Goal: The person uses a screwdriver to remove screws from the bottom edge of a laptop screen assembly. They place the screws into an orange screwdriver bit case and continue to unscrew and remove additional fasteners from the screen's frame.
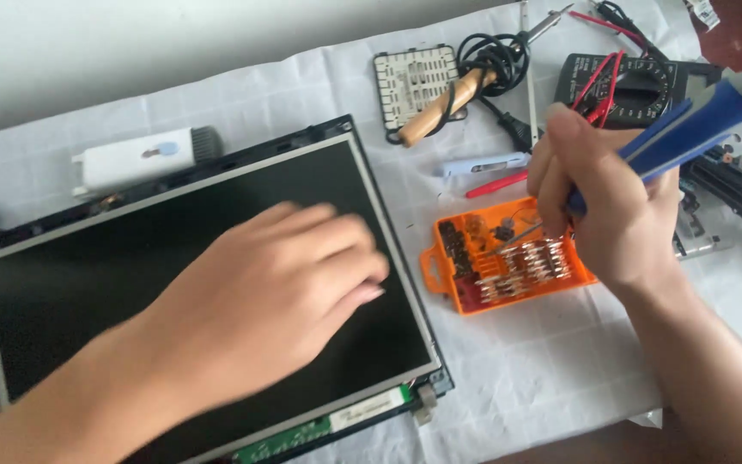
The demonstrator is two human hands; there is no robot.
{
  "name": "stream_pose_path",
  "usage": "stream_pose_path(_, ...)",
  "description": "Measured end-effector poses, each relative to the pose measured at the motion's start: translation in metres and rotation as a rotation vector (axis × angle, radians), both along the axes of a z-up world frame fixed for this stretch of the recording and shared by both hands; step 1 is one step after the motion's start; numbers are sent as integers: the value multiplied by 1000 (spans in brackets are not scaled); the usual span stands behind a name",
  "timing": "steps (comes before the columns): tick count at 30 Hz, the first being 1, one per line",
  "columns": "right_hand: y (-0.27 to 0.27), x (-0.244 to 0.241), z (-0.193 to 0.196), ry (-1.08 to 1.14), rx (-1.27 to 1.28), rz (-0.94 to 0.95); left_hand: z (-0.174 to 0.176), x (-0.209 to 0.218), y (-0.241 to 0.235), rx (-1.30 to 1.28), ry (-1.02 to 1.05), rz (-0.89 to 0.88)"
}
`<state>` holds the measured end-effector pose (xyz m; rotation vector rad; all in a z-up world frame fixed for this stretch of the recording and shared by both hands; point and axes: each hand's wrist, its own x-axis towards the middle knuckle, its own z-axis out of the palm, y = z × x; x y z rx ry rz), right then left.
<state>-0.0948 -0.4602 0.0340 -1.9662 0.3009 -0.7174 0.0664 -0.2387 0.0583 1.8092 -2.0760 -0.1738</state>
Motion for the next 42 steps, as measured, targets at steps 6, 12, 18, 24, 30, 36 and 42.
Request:
stream_pose_path(6,1,0,9,-4,8,17,-24,6,-75,156,-65,-137)
stream_pose_path(12,-3,0,0,-17,-16,31,-36,-4,-99,341,-177,-187)
stream_pose_path(18,1,0,5,-2,-47,20,-40,-6,-105,290,-121,-218)
stream_pose_path(24,4,0,11,50,-50,15,-34,-1,-107,242,-224,-277)
stream_pose_path(30,2,0,6,46,-44,-12,-34,4,-106,225,-262,-337)
stream_pose_path(36,2,0,9,79,-82,1,-41,0,-102,169,-334,-329)
stream_pose_path(42,1,-1,8,74,-100,-9,-40,-1,-100,112,-146,-227)
